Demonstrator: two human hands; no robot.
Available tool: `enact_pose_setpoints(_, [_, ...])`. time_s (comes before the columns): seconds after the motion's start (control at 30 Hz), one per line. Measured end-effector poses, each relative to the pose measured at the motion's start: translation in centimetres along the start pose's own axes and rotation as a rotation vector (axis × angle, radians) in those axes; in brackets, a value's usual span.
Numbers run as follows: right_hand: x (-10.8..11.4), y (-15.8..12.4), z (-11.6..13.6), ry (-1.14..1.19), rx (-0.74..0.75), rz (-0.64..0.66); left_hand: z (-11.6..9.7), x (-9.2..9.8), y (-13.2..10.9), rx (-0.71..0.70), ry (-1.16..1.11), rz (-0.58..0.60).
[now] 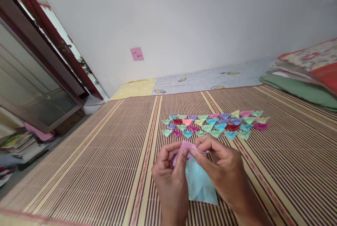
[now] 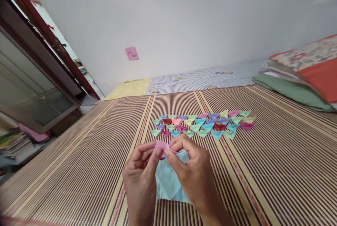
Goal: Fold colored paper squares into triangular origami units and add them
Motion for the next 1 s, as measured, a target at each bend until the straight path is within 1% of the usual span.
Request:
enact_pose_setpoints(0.27, [0.0,-0.1,0.4,-0.051,-0.001,0.012,0.2,0.0,0.9,0.057,-0.062,0.027])
enact_pose_setpoints(0.4, [-0.1,-0.1,0.5,-0.076,-0.007,0.032,0.5,0.2,1.1,0.095,-0.083,0.062])
enact_pose_setpoints(0.53, [-0.2,0.1,0.3,-0.089,-0.019,0.041,0.9,0.3,1.3,0.131,-0.116,0.072])
enact_pose_setpoints(0.77, [-0.1,0.1,0.1,-0.06,-0.08,0.088,1.1,-0.1,1.3,0.205,-0.252,0.07])
enact_pose_setpoints(0.9, [0.0,0.1,0.0,-0.032,-0.124,0.113,1.3,-0.1,1.4,0.219,-0.265,0.07])
enact_pose_setpoints(1.0, [0.0,0.1,0.1,-0.012,-0.13,0.129,1.5,0.0,1.4,0.216,-0.254,0.077])
Point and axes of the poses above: each hand's wrist, its own y-axis towards the middle knuckle, its own x-axis out of the back of the hand, z = x × y, the point moved 4 cm from there along y, towards the middle knuckle, and after that the axes turned 8 degrees about -x, right-handed, at the moved point
